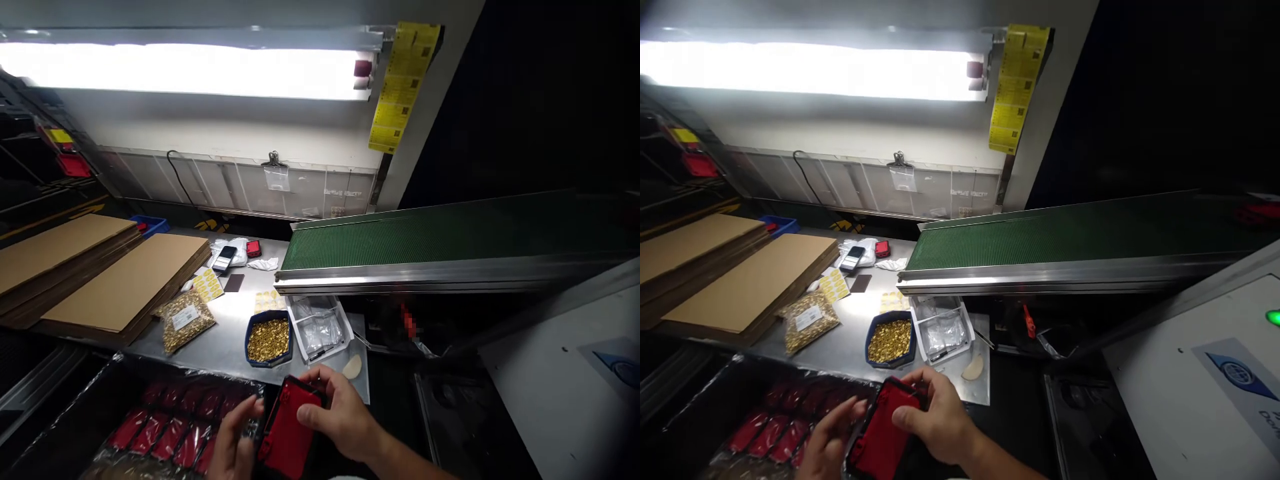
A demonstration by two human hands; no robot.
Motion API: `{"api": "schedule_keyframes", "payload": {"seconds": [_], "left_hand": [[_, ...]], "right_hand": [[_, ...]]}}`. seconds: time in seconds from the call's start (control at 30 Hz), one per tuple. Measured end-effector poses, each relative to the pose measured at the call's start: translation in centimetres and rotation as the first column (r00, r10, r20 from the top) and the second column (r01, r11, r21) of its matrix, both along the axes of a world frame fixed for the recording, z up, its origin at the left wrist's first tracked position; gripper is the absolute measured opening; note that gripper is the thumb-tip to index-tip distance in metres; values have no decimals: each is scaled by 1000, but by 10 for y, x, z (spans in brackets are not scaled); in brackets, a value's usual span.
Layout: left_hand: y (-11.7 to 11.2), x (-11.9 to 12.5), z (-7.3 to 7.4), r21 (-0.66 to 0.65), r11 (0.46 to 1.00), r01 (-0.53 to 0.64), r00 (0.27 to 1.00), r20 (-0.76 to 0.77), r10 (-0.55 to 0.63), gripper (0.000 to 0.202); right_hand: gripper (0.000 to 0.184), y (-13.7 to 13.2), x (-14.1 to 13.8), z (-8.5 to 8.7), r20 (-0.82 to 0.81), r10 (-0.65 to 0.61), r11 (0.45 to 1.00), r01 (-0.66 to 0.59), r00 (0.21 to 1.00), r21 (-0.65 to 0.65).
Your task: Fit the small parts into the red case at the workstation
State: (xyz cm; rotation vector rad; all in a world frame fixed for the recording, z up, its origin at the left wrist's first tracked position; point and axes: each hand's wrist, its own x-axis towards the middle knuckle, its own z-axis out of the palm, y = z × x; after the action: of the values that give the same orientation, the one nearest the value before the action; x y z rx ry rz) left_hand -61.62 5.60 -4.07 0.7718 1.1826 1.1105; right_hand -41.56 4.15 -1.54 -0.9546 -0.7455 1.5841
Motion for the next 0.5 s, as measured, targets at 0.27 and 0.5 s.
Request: {"api": "schedule_keyframes", "payload": {"seconds": [0.27,0.5], "left_hand": [[-3,21,42,-167,830,533,768,508,-391,72],[-1,29,44,128,944,305,934,154,-323,93]], "right_hand": [[38,-12,0,41,418,100,949,-213,903,233],[48,-18,-7,42,472,-80,993,29,878,114]]}}
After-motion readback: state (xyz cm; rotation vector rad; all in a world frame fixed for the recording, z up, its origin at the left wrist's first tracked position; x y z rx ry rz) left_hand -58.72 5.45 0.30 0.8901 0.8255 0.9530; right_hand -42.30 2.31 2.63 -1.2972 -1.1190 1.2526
